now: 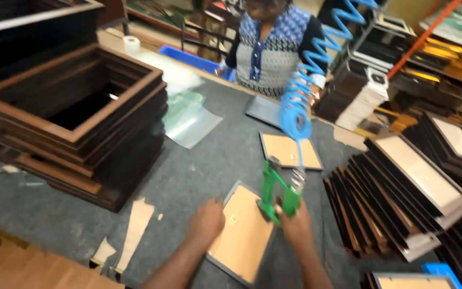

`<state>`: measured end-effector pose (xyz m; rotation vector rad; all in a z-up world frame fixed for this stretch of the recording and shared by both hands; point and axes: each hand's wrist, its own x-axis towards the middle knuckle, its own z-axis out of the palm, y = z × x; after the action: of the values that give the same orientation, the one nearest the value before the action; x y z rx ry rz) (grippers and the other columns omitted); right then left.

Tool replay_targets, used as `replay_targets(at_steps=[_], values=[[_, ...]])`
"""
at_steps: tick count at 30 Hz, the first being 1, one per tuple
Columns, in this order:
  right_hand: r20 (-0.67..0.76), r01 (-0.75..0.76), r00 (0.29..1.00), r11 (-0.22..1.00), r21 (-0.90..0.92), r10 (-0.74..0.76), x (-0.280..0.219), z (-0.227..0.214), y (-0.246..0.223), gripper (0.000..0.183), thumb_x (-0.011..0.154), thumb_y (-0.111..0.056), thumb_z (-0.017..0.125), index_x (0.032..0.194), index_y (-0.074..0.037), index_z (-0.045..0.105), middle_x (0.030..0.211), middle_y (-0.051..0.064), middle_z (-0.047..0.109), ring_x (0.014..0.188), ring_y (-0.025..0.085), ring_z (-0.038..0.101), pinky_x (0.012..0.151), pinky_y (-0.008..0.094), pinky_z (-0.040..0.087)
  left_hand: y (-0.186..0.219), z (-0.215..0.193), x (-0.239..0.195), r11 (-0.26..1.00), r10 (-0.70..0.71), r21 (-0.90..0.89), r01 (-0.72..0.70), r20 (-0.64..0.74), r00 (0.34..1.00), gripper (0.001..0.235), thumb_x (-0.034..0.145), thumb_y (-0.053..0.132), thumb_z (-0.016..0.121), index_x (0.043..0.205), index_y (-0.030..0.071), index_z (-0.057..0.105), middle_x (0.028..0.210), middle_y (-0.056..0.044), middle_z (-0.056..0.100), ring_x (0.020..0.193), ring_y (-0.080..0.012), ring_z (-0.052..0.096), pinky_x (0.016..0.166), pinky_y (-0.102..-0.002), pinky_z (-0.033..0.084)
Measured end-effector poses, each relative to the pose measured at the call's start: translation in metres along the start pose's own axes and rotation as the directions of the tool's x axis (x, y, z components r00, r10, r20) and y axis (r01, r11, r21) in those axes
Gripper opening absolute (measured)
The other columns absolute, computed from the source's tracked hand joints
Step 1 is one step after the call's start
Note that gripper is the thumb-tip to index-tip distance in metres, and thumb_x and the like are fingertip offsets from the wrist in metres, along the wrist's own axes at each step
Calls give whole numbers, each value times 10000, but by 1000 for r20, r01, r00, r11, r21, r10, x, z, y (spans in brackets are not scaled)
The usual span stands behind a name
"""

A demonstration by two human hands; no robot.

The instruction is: The person uses a pneumatic staple gun to attach backing boards to picture frames. They repeatedly pick up frames, align the backing, and staple the edges before stacking the finished units.

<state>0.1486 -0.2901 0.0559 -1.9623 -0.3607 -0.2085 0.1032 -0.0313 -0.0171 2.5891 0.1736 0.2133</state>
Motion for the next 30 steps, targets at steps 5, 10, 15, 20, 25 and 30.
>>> replay_targets(at_steps=[5,10,15,20,25,30], values=[[20,-82,997,961,263,79,-46,-13,-19,331,866,36,678,1173,2,560,1101,142,722,1018,223,731,888,360,579,52,-68,-81,943,-243,-157,295,284,928,773,945,127,522,1656,200,229,1146,-273,688,976,-441,680,876,-555,538],[75,-143,989,926,350,124,-65,6,-16,376,847,54,651,1195,-7,523,1129,143,715,1051,226,743,918,360,588,33,-63,-104,942,-127,-261,212,305,944,747,917,236,617,1599,216,313,1096,-241,683,1019,-422,651,902,-547,505],[208,-175,967,978,115,149,-65,28,-73,365,856,-21,718,1198,-10,591,1094,103,770,1029,201,742,900,350,577,-19,-44,-82,986,-82,-162,26,-348,934,439,788,200,730,1209,80,691,1013,-197,678,994,-391,612,863,-499,506],[343,-64,938,997,37,47,-60,49,-76,335,860,-80,738,1171,-30,622,1077,82,785,1026,197,750,907,348,564,-24,-47,-88,978,-91,-199,59,-156,984,273,869,183,683,1109,244,800,981,-105,697,989,-351,613,863,-498,496],[405,53,914,996,-74,-18,-57,58,-89,296,887,-129,741,1142,-46,615,1041,102,774,990,235,761,885,369,564,-20,-43,-93,974,-117,-206,93,-104,988,254,868,154,656,1055,235,808,1001,-41,707,1045,-312,606,883,-500,461],[418,65,908,993,-102,-17,-52,51,-93,331,885,-157,743,1166,-58,598,1058,97,777,1018,235,757,885,369,560,-12,-54,-92,977,-112,-192,89,-110,988,276,876,153,641,1086,234,801,1029,-58,690,1055,-328,583,892,-517,448]])
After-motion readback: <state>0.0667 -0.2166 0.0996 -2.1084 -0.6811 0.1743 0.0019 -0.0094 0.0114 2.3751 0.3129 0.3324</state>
